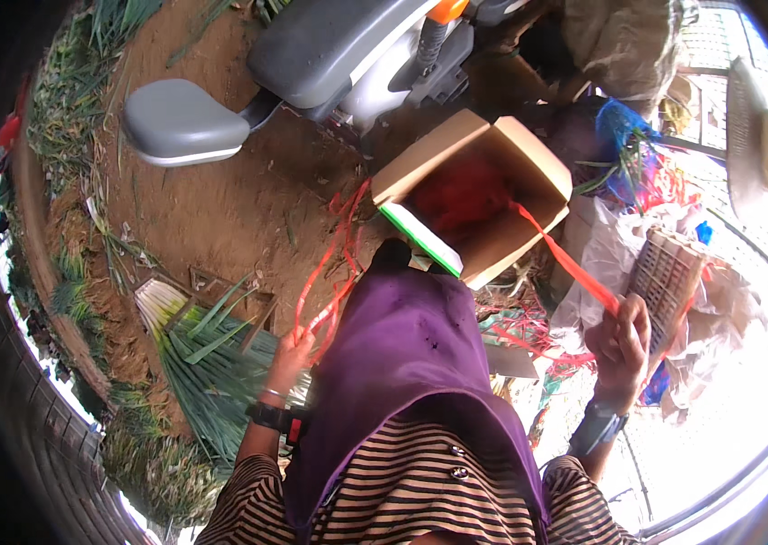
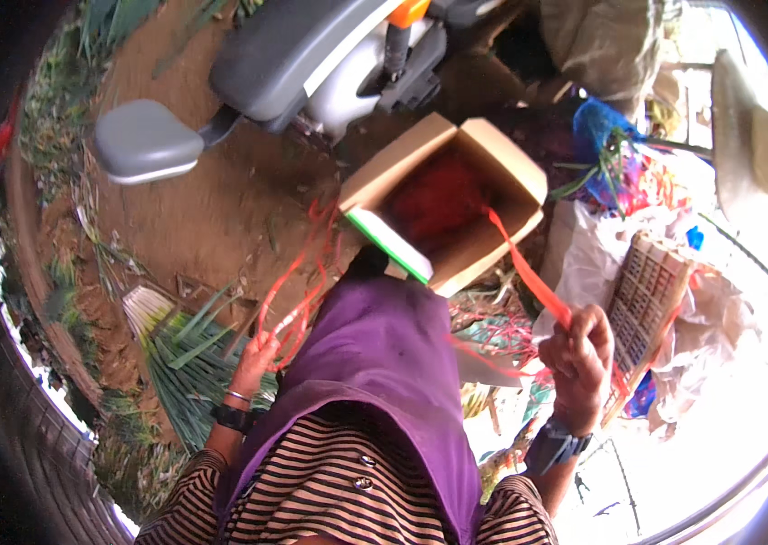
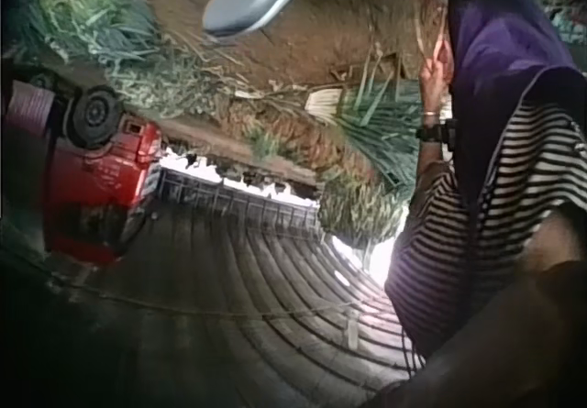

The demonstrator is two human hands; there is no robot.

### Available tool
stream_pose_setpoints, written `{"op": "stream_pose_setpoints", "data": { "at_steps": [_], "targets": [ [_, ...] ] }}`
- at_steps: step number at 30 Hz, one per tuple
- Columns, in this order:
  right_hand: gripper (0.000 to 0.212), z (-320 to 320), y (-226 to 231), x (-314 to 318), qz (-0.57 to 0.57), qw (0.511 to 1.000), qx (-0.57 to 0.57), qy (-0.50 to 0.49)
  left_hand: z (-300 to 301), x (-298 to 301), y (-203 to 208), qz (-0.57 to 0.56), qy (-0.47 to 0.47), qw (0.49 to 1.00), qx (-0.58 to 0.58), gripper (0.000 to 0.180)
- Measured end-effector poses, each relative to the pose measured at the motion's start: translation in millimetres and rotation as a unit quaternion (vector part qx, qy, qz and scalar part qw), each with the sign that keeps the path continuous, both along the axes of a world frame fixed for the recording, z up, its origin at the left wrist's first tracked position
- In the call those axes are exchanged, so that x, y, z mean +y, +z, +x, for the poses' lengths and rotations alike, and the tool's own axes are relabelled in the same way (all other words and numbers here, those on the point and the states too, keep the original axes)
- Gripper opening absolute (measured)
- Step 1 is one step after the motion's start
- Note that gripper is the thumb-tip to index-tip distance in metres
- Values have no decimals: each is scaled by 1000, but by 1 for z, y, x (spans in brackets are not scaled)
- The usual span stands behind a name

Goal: The person removes a box and a bag from a scooter, takes out red plastic ties, and gathers leeks into a bundle. They wrap the ties around the leeks and knot them by hand to secure the bundle before setting it down.

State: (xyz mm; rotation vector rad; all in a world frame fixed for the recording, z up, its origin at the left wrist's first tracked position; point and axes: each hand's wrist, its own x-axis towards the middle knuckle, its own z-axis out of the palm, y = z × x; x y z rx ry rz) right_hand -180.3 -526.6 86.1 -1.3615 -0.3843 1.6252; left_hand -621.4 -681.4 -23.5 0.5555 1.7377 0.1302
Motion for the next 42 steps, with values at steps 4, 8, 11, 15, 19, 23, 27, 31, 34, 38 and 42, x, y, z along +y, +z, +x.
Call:
{"op": "stream_pose_setpoints", "data": {
  "at_steps": [4, 8, 11, 15, 19, 23, 27, 31, 34, 38, 42],
  "targets": [
    [23, -4, 77, -39, 81, 978, -171, -82, 4, 33, 35, 19, 155, 983, -96, 17],
    [21, 9, 121, -54, 213, 967, -136, 14, 47, 72, 86, 111, 191, 954, -203, 17],
    [8, -39, 182, 1, 334, 849, -61, 405, 82, 86, 108, 165, 174, 892, -384, 18],
    [16, -70, 218, -18, 395, 705, 5, 589, 148, 88, 162, 246, 16, 860, -446, 42],
    [19, -44, 272, -42, 473, 719, 53, 506, 172, 82, 226, 267, -205, 697, -633, 36],
    [15, 44, 280, -71, 595, 757, 205, 178, 164, 52, 224, 179, -203, 859, -434, 15],
    [15, 141, 257, -119, 564, 753, 79, -328, 144, 29, 235, 242, -231, 904, -268, 12],
    [14, 242, 224, -155, 520, 783, -74, -332, 109, 4, 257, 291, -290, 911, -35, 17],
    [15, 278, 163, -155, 445, 839, -139, -282, 88, -12, 271, 298, -112, 947, -50, 16],
    [20, 255, 57, -159, 162, 774, -612, 22, 88, -22, 277, 310, -32, 949, -53, 15],
    [27, 125, 7, -152, 211, 578, -738, 277, 88, -30, 253, 329, -114, 936, -44, 20]
  ]
}}
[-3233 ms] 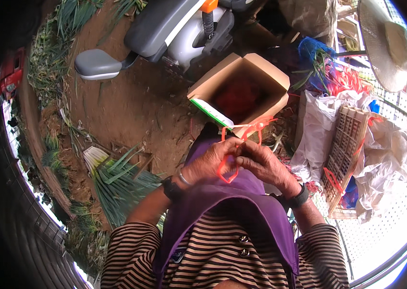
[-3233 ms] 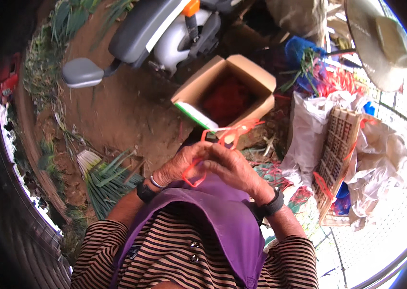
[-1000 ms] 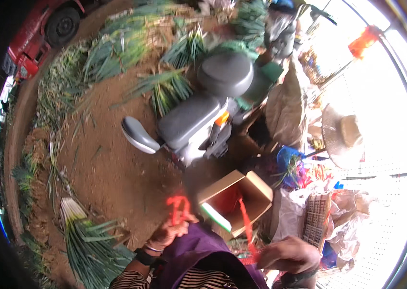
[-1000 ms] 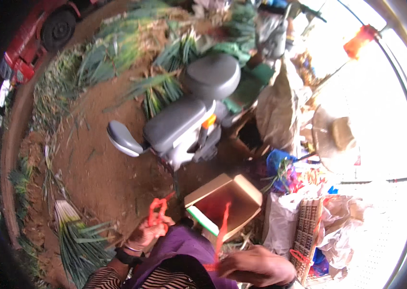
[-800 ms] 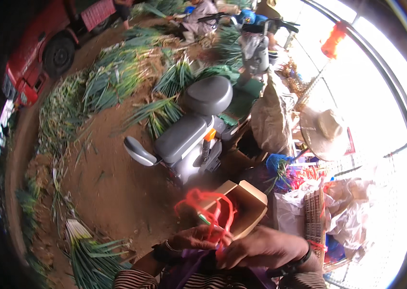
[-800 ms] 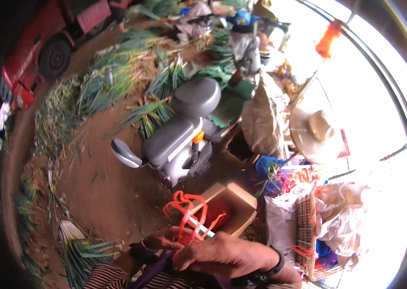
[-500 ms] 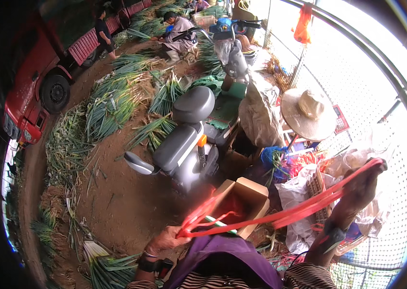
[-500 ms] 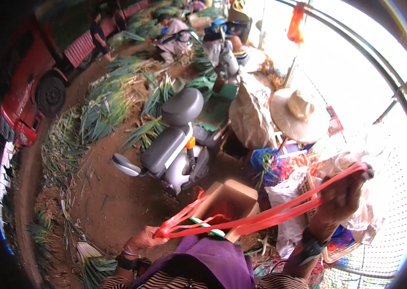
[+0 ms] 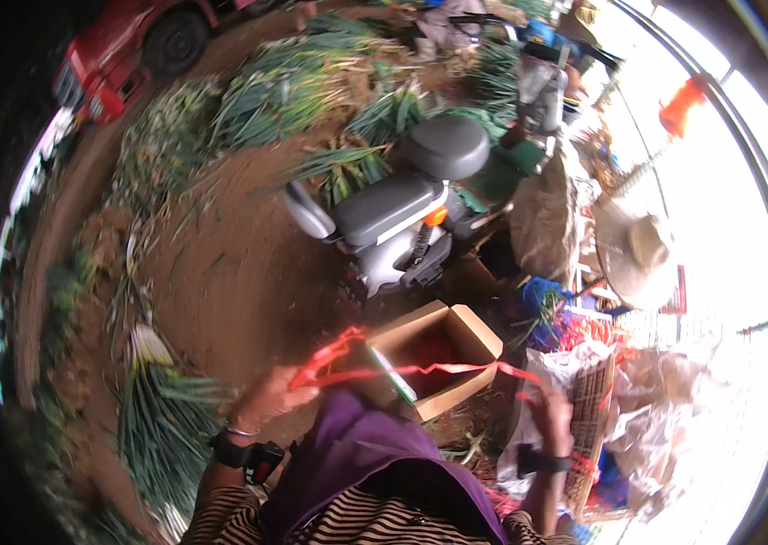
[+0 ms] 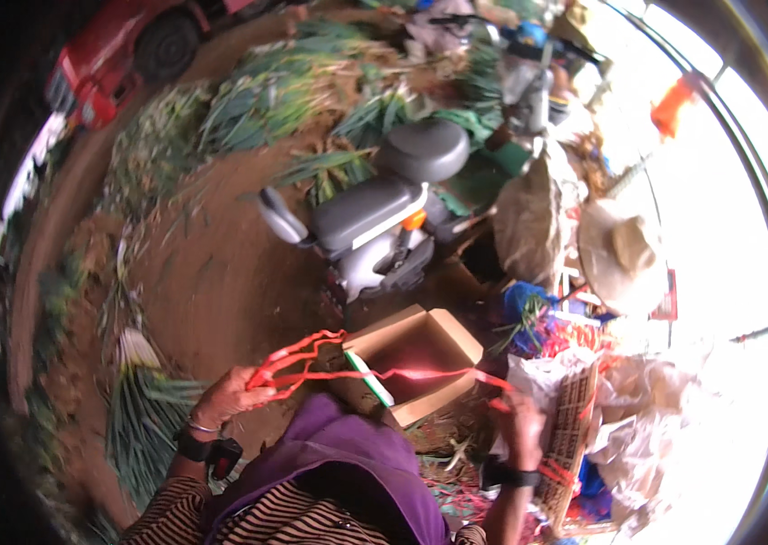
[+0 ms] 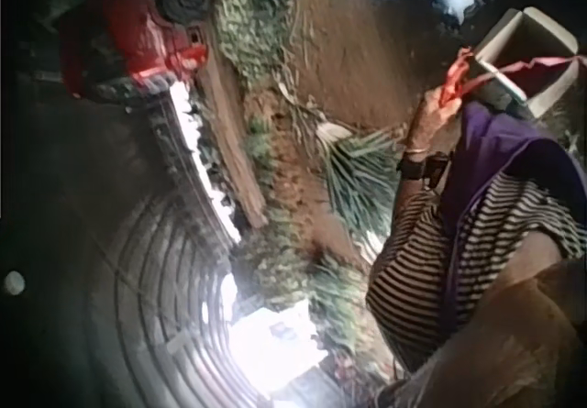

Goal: The person removes a box and a bag from a scooter, takes out red plastic ties, and gathers leeks into a bundle. They wrap the ties around the leeks and knot them by hand to secure the bundle before setting it down.

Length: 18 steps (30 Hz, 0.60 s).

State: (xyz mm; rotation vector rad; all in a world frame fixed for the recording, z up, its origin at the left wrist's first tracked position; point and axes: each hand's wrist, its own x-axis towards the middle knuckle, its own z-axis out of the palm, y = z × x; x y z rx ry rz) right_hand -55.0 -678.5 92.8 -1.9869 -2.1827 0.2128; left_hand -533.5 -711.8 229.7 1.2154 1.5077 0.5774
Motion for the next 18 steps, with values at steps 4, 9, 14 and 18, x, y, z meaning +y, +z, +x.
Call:
{"op": "stream_pose_setpoints", "data": {
  "at_steps": [4, 9, 14, 18],
  "targets": [
    [55, -181, 1, 15, -119, 923, 275, 239, -12, -18, -47, -83, -5, 987, -134, 23],
    [41, -340, -7, 14, -279, 763, 367, 453, -70, -24, -59, -90, 25, 962, -255, 23],
    [12, -421, -8, 28, -356, 757, 305, 455, -184, -56, -98, -34, 102, 967, -232, 20],
    [20, -494, -1, 49, -420, 745, 333, 396, -274, -55, -92, -95, 100, 986, -92, 19]
  ]
}}
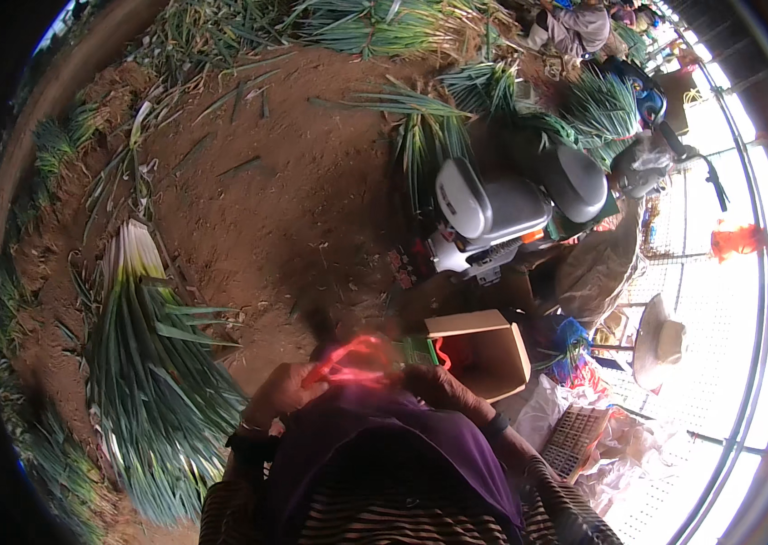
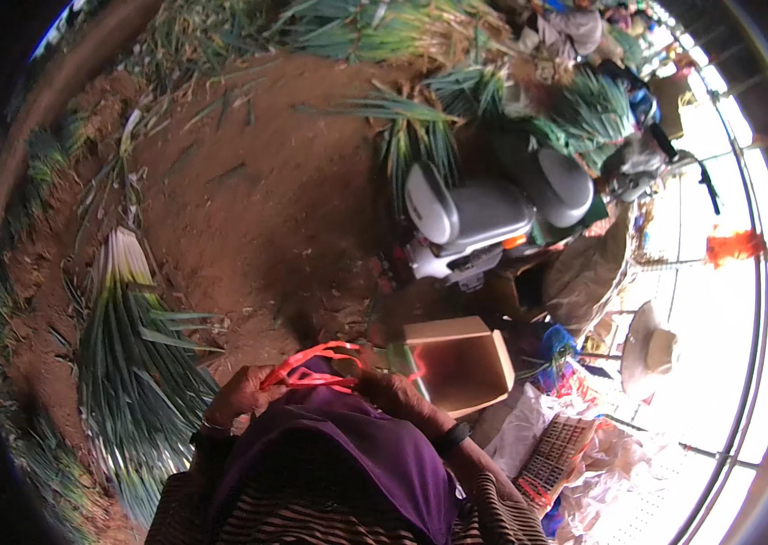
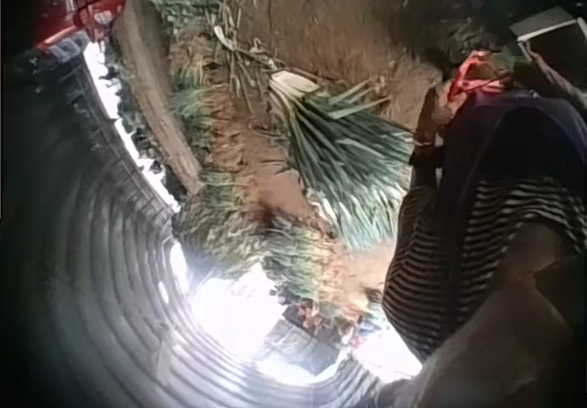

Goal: The person removes a box and a bag from a scooter, takes out red plastic ties, and gathers leeks into a bundle. They wrap the ties around the leeks and knot them by hand to secure the bundle before setting it down.

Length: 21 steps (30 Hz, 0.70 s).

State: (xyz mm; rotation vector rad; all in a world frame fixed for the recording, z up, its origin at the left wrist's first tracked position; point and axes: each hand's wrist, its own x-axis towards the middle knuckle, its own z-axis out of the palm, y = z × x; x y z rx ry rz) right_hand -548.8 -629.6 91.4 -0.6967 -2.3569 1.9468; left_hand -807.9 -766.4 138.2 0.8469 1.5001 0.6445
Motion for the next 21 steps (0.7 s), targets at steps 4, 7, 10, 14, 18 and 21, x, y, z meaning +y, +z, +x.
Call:
{"op": "stream_pose_setpoints", "data": {
  "at_steps": [4, 7, 10, 14, 18, 21],
  "targets": [
    [17, -76, 11, 17, -108, 990, -24, -91, -70, -30, -41, 74, 39, 996, 16, 26],
    [13, -127, 23, 32, -123, 982, -71, -127, -109, -38, -51, 90, 61, 991, 74, 23],
    [12, -156, 9, 46, 61, 990, -101, -75, -140, -38, -50, 45, 27, 986, 155, 19],
    [14, -202, -5, 64, 82, 994, -39, -68, -167, -26, -39, -6, 89, 985, 145, 16],
    [17, -256, -1, 92, 38, 998, -41, -6, -196, -22, -56, -37, 157, 979, 121, 16],
    [17, -294, -13, 129, 33, 998, 54, -10, -231, -7, -72, -38, 180, 971, 151, 16]
  ]
}}
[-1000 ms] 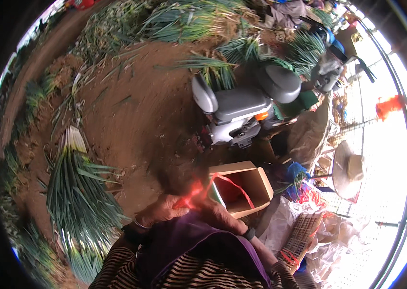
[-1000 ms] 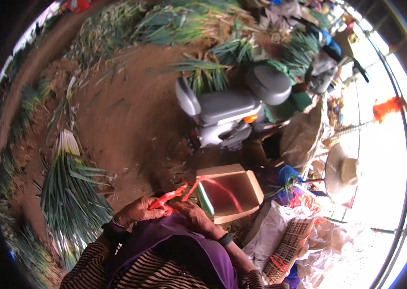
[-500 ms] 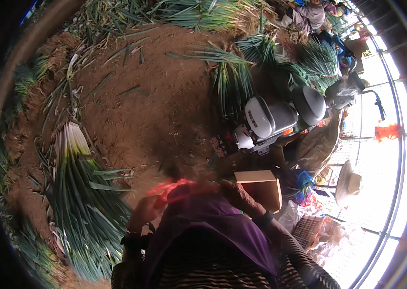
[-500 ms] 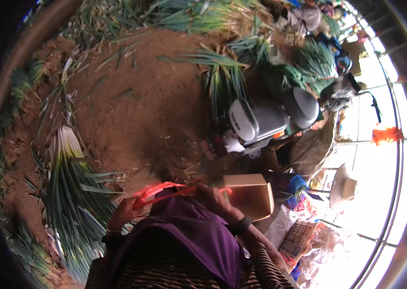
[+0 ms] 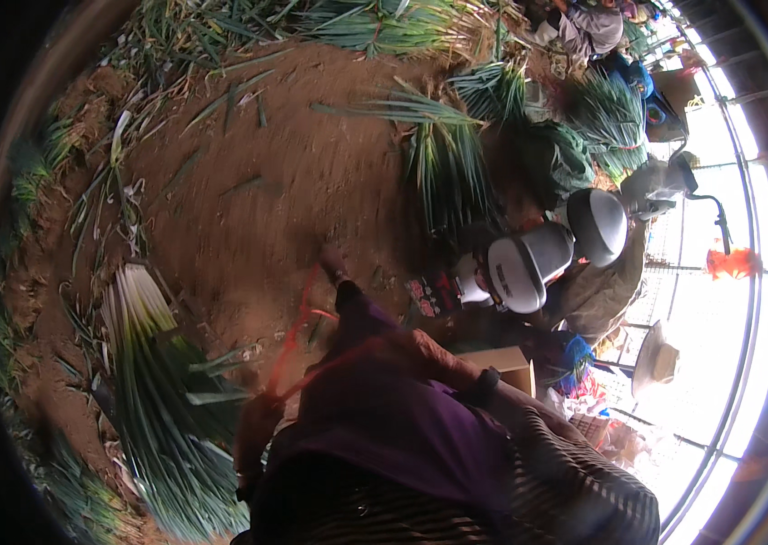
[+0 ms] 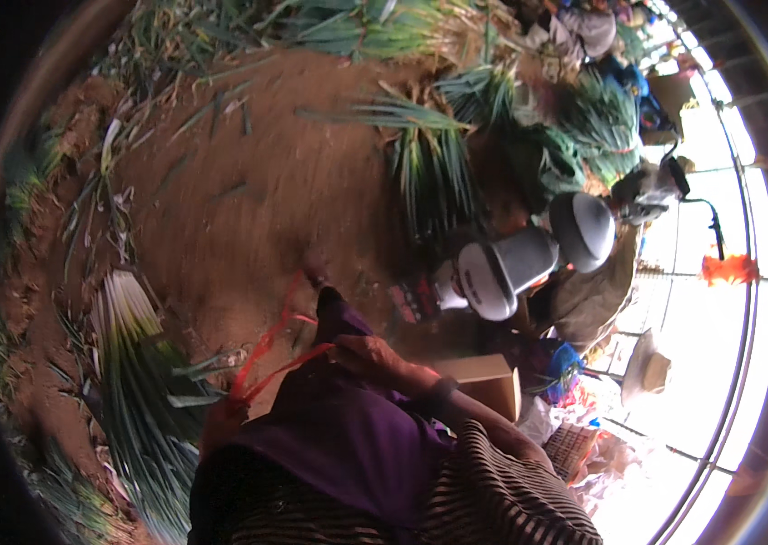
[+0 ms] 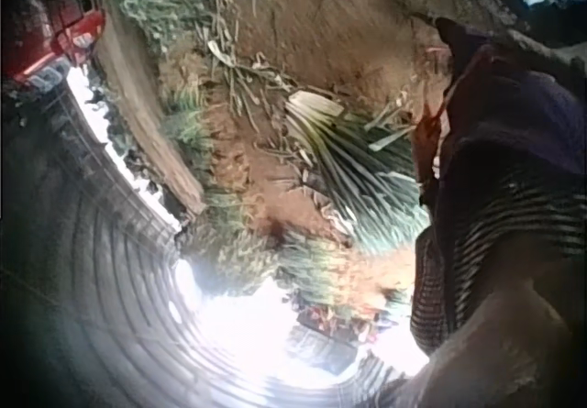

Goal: The person removes a box and a bag from a scooter, takes out red plastic ties, and gathers leeks into a bundle. They wrap the ties around the leeks and knot them by hand to secure the bundle before setting it down.

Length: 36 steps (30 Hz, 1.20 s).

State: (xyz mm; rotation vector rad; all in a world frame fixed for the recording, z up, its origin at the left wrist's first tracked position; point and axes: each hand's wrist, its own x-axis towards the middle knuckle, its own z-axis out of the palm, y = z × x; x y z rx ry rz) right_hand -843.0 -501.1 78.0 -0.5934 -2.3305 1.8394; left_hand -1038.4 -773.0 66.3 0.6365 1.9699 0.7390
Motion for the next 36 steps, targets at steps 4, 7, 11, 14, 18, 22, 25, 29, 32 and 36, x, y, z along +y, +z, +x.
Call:
{"op": "stream_pose_setpoints", "data": {
  "at_steps": [4, 7, 11, 14, 18, 22, 25, 29, 32, 36],
  "targets": [
    [17, -54, -7, 82, -21, 999, -24, -14, -58, 73, 14, -68, 11, 997, 22, 19],
    [19, -88, -6, 123, 23, 1000, -4, 3, -90, 110, 16, -37, 43, 998, -22, 20],
    [32, -138, 4, 192, -307, 934, -90, -161, -126, 162, 34, -14, 63, 996, 63, 19],
    [37, -158, 29, 235, -229, 934, -176, -209, -139, 169, -11, 79, 68, 988, 113, 27],
    [28, -177, -2, 265, -102, 967, -157, -172, -148, 180, -10, 55, 51, 971, 228, 30],
    [30, -238, 5, 263, -319, 908, -146, -227, -157, 165, 4, 3, 206, 973, 102, 28],
    [31, -271, 3, 260, -294, 932, -142, -160, -156, 144, 0, -12, 265, 958, 111, 25],
    [32, -326, 21, 246, -271, 940, -151, -139, -180, 113, -11, -18, 302, 947, 110, 22],
    [32, -359, 29, 230, -271, 941, -167, -111, -206, 87, -4, -1, 375, 923, 85, 24],
    [32, -400, 25, 203, -241, 953, -149, -106, -226, 43, 18, 39, 451, 891, 24, 42]
  ]
}}
